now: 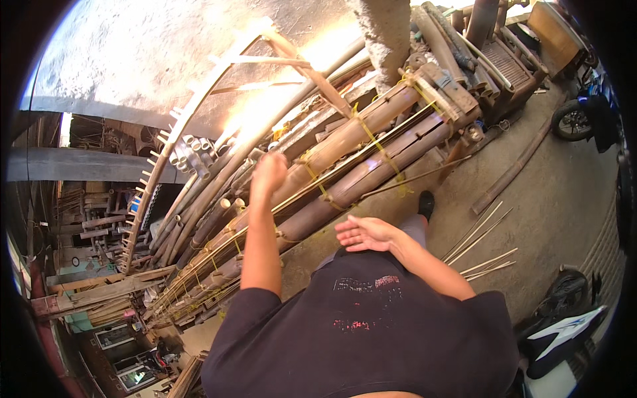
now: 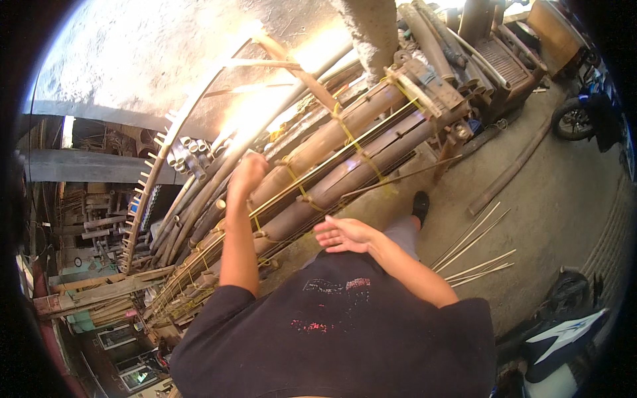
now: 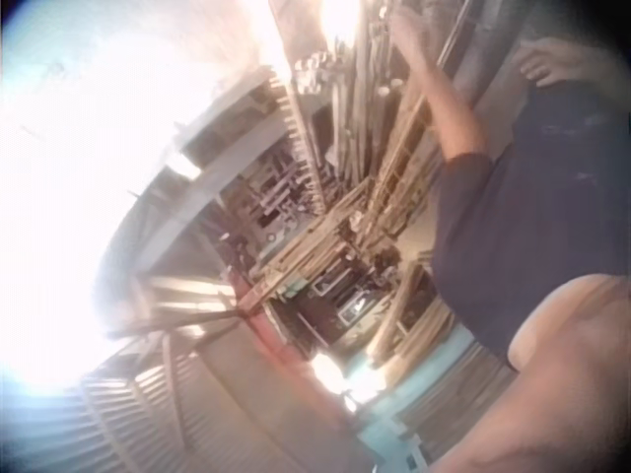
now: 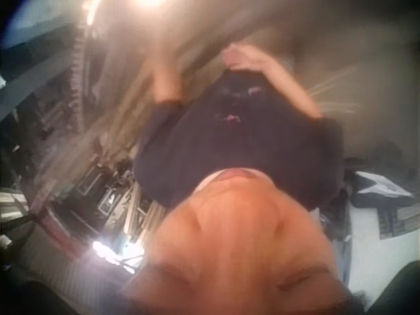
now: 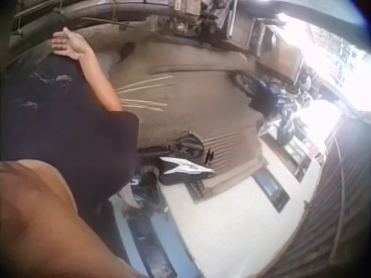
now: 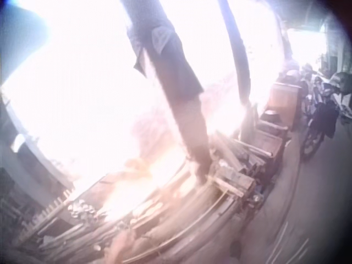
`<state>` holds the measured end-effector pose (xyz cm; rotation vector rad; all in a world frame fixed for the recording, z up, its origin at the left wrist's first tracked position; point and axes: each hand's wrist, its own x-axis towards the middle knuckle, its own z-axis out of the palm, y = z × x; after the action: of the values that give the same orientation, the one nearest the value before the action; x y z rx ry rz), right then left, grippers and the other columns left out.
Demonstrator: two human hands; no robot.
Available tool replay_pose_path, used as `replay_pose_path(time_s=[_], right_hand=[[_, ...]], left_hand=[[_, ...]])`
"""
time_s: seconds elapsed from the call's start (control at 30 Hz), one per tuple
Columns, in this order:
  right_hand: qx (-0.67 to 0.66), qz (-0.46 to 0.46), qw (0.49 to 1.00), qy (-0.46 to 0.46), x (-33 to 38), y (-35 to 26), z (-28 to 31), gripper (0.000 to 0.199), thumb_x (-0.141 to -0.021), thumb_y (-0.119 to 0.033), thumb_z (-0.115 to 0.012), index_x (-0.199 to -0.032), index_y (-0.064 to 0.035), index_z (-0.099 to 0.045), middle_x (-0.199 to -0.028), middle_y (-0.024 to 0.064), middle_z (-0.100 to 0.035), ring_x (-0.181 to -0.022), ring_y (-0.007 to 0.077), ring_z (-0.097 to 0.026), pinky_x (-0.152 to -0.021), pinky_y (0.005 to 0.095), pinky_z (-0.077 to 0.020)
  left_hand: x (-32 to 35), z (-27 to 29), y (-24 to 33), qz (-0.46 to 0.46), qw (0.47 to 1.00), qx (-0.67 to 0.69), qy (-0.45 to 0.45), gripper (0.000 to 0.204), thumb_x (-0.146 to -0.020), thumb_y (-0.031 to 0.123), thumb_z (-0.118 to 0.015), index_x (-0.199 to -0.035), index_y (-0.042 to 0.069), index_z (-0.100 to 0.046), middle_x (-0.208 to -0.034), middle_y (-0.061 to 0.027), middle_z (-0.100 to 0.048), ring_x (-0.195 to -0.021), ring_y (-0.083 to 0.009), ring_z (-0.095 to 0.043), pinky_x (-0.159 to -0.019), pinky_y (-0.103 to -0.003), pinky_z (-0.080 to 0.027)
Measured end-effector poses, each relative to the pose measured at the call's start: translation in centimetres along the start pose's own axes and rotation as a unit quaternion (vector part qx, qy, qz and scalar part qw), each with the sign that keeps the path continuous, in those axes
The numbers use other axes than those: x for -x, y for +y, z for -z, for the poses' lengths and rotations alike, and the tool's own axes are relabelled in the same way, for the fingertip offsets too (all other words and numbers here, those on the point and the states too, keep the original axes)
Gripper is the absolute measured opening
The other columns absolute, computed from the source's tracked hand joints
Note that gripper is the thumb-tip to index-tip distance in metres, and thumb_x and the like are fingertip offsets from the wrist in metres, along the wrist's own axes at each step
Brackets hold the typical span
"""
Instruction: The person ties thin bamboo sticks to a larger bamboo rack using yellow string. They wrap the string around the sticks and rack, then tie knots to secure them in place.
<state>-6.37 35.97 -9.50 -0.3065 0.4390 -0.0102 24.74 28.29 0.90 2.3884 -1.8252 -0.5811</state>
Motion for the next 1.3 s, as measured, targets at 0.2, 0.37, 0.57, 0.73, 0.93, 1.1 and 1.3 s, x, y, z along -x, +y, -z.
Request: replay_pose_path(time_s=[0.2,0.37,0.57,0.73,0.93,1.1,1.3], right_hand=[[-0.031,0.619,0.757,0.209,-9.0,-2.7,-10.0,0.026,-0.101,-0.029,-0.049,-0.100,-0.0055,-0.060,-0.089,0.0034,-0.063,-0.086,0.0169,-0.062,-0.079,0.0341,-0.0517],[0.700,0.250,0.651,0.151,-13.0,-14.2,-17.2,0.040,-0.098,-0.038,-0.048,-0.107,-0.0038,-0.067,-0.108,0.0135,-0.066,-0.098,0.0265,-0.064,-0.084,0.0438,-0.0496],[0.641,0.180,0.732,0.144,-12.6,-18.0,-12.6,0.042,-0.098,-0.038,-0.045,-0.099,-0.0026,-0.067,-0.102,0.0200,-0.067,-0.099,0.0351,-0.063,-0.088,0.0516,-0.0460],[0.735,0.164,0.658,0.020,-1.2,-5.2,-11.6,0.035,-0.096,-0.029,-0.054,-0.074,-0.0030,-0.064,-0.071,0.0208,-0.063,-0.069,0.0380,-0.062,-0.071,0.0476,-0.0507],[0.617,0.322,0.699,0.166,-4.8,2.3,-5.1,0.039,-0.094,-0.027,-0.053,-0.067,0.0009,-0.060,-0.067,0.0217,-0.060,-0.065,0.0405,-0.059,-0.070,0.0481,-0.0469],[0.704,0.356,0.578,0.209,-4.3,2.6,-5.7,0.025,-0.081,-0.019,-0.060,-0.064,-0.0020,-0.057,-0.060,0.0185,-0.055,-0.069,0.0383,-0.059,-0.077,0.0471,-0.0468],[0.721,0.312,0.583,0.208,-8.2,8.1,-10.9,0.049,-0.084,-0.017,-0.063,-0.131,-0.0092,-0.052,-0.112,0.0145,-0.059,-0.102,0.0300,-0.057,-0.090,0.0448,-0.0464]], left_hand=[[7.6,-8.5,2.7,-0.014,0.997,0.062,0.033,0.032,-0.089,0.029,-0.068,-0.107,0.005,-0.060,-0.101,-0.0158,-0.070,-0.098,-0.0321,-0.066,-0.090,-0.046,-0.042],[6.9,-11.9,0.6,-0.108,0.969,0.135,0.179,0.029,-0.098,0.030,-0.052,-0.103,0.004,-0.064,-0.092,-0.0180,-0.069,-0.089,-0.0382,-0.065,-0.081,-0.047,-0.046],[7.5,-9.1,1.0,-0.045,0.975,0.210,0.058,0.031,-0.100,0.027,-0.051,-0.111,0.004,-0.069,-0.100,-0.0220,-0.070,-0.097,-0.0362,-0.068,-0.087,-0.048,-0.046],[7.3,-10.5,0.7,-0.022,0.976,0.182,0.117,0.029,-0.099,0.031,-0.053,-0.105,0.009,-0.071,-0.093,-0.0182,-0.071,-0.087,-0.0306,-0.068,-0.083,-0.046,-0.045],[1.9,-4.6,2.9,-0.037,0.850,0.511,0.124,0.023,-0.101,0.016,-0.053,-0.098,0.002,-0.070,-0.066,0.0001,-0.059,-0.060,-0.0065,-0.052,-0.056,-0.023,-0.041],[-6.6,-7.9,-2.7,0.001,0.944,0.216,0.250,0.021,-0.097,0.021,-0.054,-0.095,0.005,-0.067,-0.076,-0.0187,-0.064,-0.072,-0.0359,-0.060,-0.068,-0.045,-0.047],[-1.6,-3.9,-7.4,-0.105,0.957,0.148,0.227,0.024,-0.096,0.024,-0.054,-0.103,0.003,-0.062,-0.097,-0.0240,-0.066,-0.090,-0.0423,-0.063,-0.078,-0.049,-0.049]])
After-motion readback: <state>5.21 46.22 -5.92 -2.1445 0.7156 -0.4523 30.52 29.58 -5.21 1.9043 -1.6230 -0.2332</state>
